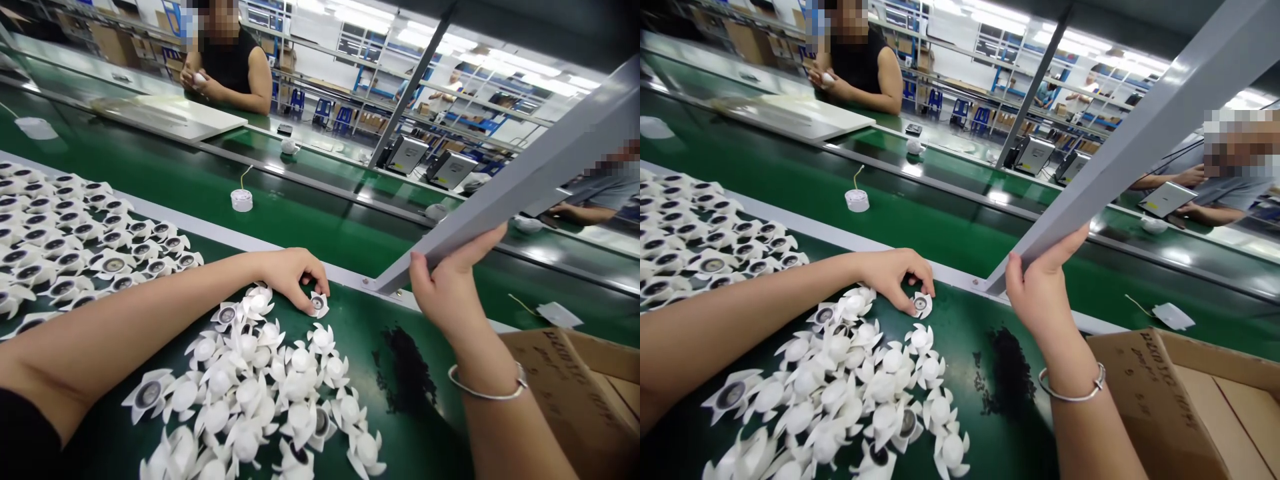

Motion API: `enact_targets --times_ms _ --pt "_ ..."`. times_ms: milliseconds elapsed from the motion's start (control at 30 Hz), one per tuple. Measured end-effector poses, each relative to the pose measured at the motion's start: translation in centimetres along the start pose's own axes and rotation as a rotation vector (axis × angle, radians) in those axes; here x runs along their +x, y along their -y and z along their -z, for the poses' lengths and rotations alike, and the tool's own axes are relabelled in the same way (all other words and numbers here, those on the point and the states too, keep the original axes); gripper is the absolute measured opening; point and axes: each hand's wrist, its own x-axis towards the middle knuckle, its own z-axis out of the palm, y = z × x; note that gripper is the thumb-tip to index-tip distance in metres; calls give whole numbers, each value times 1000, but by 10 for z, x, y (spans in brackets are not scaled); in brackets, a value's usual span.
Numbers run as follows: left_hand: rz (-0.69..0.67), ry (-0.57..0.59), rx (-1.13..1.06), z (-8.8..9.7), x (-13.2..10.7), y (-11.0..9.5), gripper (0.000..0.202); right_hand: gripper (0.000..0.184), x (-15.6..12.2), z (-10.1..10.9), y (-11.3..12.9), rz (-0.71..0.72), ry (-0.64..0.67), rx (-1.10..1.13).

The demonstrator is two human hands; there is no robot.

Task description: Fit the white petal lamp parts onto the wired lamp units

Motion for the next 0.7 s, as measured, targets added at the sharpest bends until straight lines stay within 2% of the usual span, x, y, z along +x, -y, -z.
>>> enact_targets --times_ms 167,367,700 --pt "-2 -5 -6 0 0 0 41 106 2 -5 -4 39 -85 19" --pt "4 -14 -14 -1 1 0 40 105 4 -3 -8 60 -9 44" --pt "9 -10 -16 -1 0 0 41 102 0 -1 -3 35 12 74"
